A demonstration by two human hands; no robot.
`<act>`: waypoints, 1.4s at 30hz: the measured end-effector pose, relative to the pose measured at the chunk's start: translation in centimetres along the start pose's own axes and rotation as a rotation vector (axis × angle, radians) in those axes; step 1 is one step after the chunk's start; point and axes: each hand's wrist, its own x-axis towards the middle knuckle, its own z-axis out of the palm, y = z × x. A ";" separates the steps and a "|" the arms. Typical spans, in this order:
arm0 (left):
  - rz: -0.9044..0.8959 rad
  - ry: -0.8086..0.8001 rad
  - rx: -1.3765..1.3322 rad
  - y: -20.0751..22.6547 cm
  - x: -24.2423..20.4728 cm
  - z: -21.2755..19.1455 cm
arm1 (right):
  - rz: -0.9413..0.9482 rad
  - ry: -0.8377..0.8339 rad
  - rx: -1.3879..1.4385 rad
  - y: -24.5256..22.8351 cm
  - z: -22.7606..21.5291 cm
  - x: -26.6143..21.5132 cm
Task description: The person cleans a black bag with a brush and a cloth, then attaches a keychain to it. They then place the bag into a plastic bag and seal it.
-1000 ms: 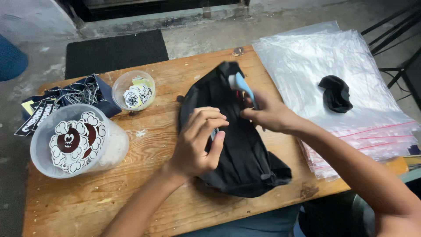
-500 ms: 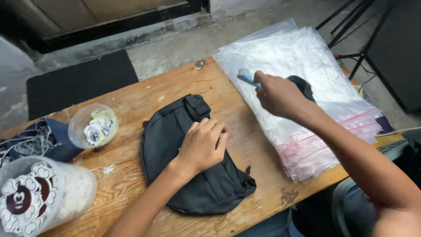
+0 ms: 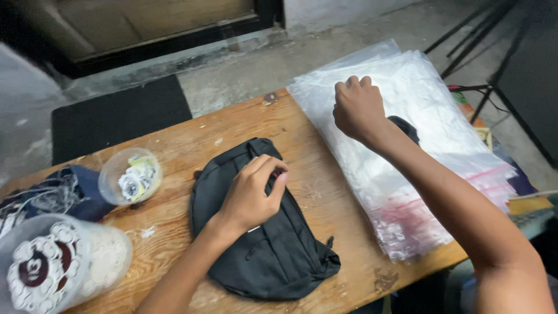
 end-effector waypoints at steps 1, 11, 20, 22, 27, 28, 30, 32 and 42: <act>-0.025 0.021 0.017 -0.4 -1.0 -1.2 | -0.034 0.008 0.009 -1.4 -0.5 0.1; -0.289 0.386 0.102 -3.6 -11.6 -10.2 | -0.516 0.055 0.495 -20.3 -6.1 1.7; -0.107 0.519 0.051 1.6 -15.8 -15.0 | -0.852 0.099 0.848 -32.5 -8.4 3.4; -0.062 0.541 0.036 2.4 -16.4 -17.0 | -0.960 0.165 0.928 -34.2 -10.1 3.2; -0.105 0.764 0.179 -1.7 -18.7 -20.9 | -1.111 0.148 0.888 -37.7 -14.8 1.7; -0.112 0.773 0.184 -2.1 -18.9 -21.5 | -1.124 0.143 0.888 -38.7 -14.1 1.6; -0.175 0.790 0.265 -3.0 -19.4 -22.9 | -1.086 0.201 0.627 -40.4 -12.6 1.4; -0.207 0.789 0.329 -3.7 -20.2 -23.3 | -1.082 0.188 0.587 -41.1 -12.7 1.0; -0.358 0.737 0.283 -3.8 -21.9 -23.5 | -0.995 -0.168 1.078 -39.5 -17.7 1.7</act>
